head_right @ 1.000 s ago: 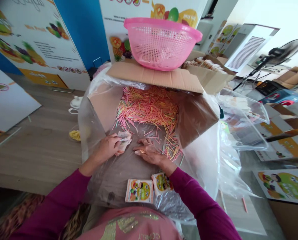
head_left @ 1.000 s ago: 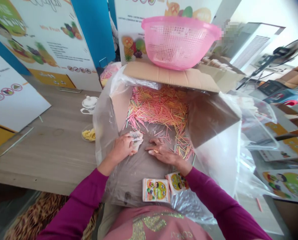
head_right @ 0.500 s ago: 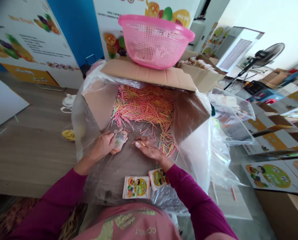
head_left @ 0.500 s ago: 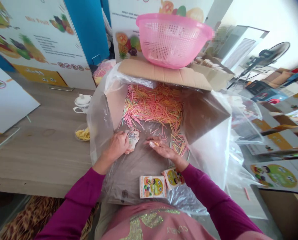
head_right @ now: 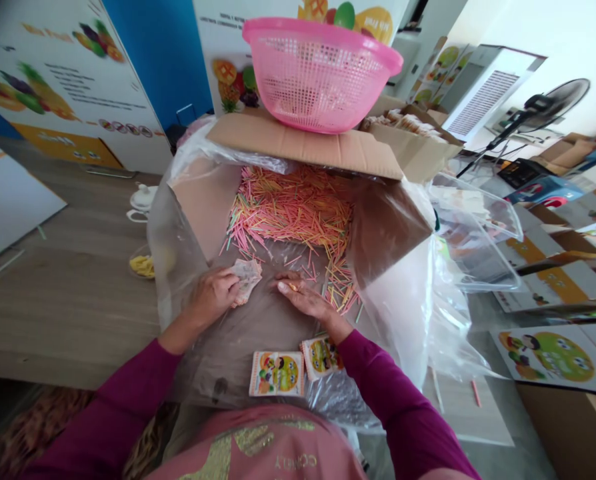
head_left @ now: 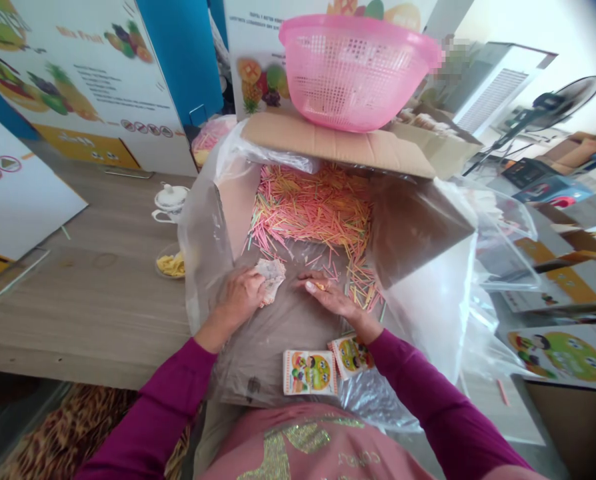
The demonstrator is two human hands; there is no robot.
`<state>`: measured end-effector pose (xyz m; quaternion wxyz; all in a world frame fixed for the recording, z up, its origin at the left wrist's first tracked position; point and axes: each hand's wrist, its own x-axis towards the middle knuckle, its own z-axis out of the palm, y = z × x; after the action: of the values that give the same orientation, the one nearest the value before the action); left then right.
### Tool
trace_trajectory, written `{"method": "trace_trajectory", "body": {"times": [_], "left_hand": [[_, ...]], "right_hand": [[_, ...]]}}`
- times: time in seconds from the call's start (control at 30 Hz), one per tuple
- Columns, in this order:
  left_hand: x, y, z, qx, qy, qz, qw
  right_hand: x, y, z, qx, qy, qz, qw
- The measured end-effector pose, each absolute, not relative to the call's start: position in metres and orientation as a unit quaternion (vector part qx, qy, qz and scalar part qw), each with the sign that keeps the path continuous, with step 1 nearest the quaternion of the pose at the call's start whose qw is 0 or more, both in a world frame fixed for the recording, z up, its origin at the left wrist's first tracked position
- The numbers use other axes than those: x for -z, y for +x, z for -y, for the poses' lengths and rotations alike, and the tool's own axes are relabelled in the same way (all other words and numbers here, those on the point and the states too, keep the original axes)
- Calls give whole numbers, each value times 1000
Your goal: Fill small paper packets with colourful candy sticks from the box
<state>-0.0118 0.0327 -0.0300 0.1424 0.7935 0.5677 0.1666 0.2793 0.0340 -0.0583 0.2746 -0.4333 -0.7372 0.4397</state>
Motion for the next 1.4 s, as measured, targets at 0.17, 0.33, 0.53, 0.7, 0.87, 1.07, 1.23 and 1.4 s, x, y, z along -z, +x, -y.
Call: {"method": "trace_trajectory", "body": {"times": [0.17,0.33,0.53,0.7,0.87,1.07,1.23,1.4], "left_hand": [[29,-26,-42,-235,731,-557,315],[21,-25,-41,-330,544,-598,488],[0,-9,-23,-411,497,-549,531],[-5,8,-13,-433,488,-512,560],[1,18,-10,-478,477,-477,562],[17,29,-10,-495,398,-418,649],[20,36,4,-481,397,-396,673],[24,-42,44,-473,389,-556,562]], "right_hand": [[42,278,-28,-467,-437,712,290],[22,269,-23,-470,-499,643,342],[-34,230,-38,-482,-414,622,457],[-52,207,-49,-512,-307,686,417],[-35,211,-52,-547,-288,696,366],[-36,211,-40,-562,-284,663,404],[-33,211,-42,-526,-274,740,318],[-34,273,-122,-274,-530,739,312]]}}
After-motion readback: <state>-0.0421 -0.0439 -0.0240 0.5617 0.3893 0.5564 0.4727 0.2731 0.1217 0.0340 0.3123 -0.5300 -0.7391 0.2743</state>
